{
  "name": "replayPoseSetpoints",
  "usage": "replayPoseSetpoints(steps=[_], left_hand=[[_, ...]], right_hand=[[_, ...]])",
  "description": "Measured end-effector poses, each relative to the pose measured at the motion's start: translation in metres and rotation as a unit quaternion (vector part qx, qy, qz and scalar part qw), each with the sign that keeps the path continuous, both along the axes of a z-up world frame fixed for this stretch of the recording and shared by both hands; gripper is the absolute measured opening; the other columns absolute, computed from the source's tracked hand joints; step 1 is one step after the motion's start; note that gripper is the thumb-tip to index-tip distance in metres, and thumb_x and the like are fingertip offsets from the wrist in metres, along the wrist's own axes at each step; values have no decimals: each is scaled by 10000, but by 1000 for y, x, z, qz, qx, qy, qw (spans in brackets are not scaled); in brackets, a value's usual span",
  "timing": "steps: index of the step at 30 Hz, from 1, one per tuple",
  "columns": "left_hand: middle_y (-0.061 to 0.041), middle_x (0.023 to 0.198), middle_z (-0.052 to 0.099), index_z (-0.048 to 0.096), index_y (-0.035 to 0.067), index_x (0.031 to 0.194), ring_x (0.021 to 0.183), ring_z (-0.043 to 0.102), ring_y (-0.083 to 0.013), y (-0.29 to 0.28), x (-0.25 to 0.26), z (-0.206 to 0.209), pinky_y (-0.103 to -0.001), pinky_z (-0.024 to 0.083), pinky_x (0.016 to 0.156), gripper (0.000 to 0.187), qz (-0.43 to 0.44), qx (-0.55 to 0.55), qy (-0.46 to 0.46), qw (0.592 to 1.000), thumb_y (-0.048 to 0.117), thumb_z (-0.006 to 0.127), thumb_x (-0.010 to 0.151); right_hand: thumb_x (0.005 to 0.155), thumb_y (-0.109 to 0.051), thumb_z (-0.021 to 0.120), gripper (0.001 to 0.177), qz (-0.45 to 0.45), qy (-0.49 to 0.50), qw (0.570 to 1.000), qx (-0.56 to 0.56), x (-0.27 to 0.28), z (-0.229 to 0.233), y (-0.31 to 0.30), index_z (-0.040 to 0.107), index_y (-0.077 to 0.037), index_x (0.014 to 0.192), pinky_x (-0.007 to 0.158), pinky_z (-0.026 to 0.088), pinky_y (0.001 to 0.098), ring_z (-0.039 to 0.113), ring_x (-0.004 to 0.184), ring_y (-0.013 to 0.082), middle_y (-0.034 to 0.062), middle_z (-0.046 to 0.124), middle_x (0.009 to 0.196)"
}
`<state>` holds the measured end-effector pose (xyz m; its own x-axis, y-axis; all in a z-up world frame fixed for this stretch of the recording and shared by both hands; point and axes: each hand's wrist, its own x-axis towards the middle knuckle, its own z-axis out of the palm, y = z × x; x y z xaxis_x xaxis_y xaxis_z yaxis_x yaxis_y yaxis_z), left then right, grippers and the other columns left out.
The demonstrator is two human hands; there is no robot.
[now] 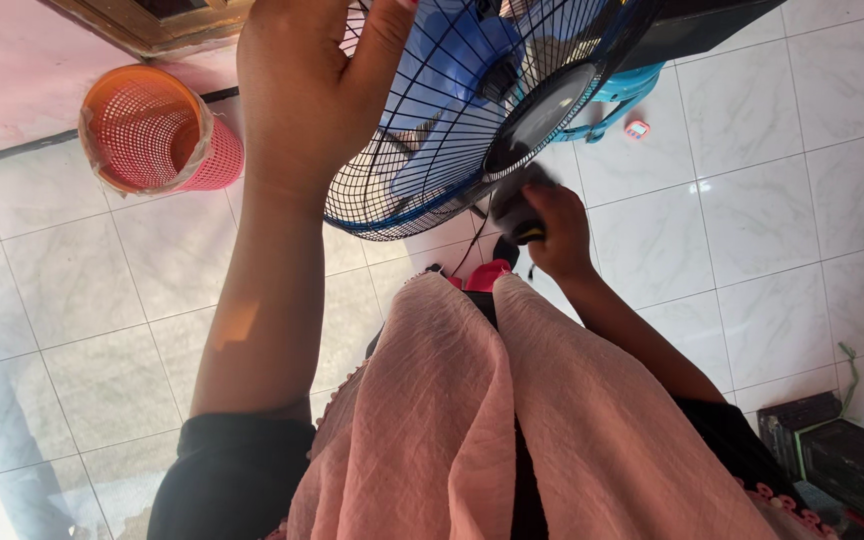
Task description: The person holds a standing fan and uses a screwdriver to tighten a screw on the fan's neck. They then reposition the fan on the floor.
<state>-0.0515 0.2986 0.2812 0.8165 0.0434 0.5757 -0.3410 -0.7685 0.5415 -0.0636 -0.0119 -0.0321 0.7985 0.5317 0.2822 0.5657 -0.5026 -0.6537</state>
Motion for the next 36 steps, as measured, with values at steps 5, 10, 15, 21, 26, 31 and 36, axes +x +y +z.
replayPoseSetpoints(steps=[5,10,15,21,26,31,36], left_hand=[[-91,1173,691,648,113,1262,1041,704,-319,-2,-8,-2,-384,570,827,225,6,5,16,1000,303,599,1152],[-72,1280,674,600,139,1387,1104,709,-305,-6,-13,-6,-367,585,875,280,1,-2,21,1000,302,576,1161],[-54,1262,699,624,162,1375,1096,724,-295,-10,-9,-10,-357,588,872,244,10,-13,52,999,322,622,1192],[-73,1396,662,568,179,1465,1229,704,-284,4,-15,-8,-326,576,1009,299,-31,-59,74,995,250,592,1176],[-81,1466,633,546,183,1486,1286,691,-271,10,-17,-11,-319,560,1060,316,6,-70,68,995,259,620,1188],[-77,1485,622,545,178,1495,1326,678,-277,9,-11,-10,-327,555,1090,313,9,-63,57,996,254,595,1196],[-75,1476,639,578,179,1478,1282,702,-289,-7,-4,-12,-325,580,1029,315,20,-60,78,995,287,604,1183]], right_hand=[[1069,-55,613,262,-202,144,904,349,27,40,-9,614,21,1319,1035,521,320,656,1113,191,137,694,1209],[1145,-100,552,403,-218,10,813,539,90,124,-9,430,23,1508,1227,475,425,575,1378,310,177,530,1521],[1010,-130,528,549,-90,-125,937,313,72,161,76,473,-82,1555,1283,196,435,369,1525,270,123,452,1594],[962,-406,752,561,159,-323,933,-29,-1,119,96,599,-262,1482,1251,102,664,339,1530,271,4,456,1588],[703,-115,683,671,77,-141,986,42,35,51,30,595,-126,1368,1194,295,588,487,1391,379,145,563,1426],[1103,-122,514,400,-192,153,790,561,116,63,-2,481,23,1474,1170,474,398,594,1319,265,187,585,1449],[1105,-178,602,501,-249,85,857,444,121,116,48,420,37,1520,1250,372,405,532,1426,322,220,523,1538]])
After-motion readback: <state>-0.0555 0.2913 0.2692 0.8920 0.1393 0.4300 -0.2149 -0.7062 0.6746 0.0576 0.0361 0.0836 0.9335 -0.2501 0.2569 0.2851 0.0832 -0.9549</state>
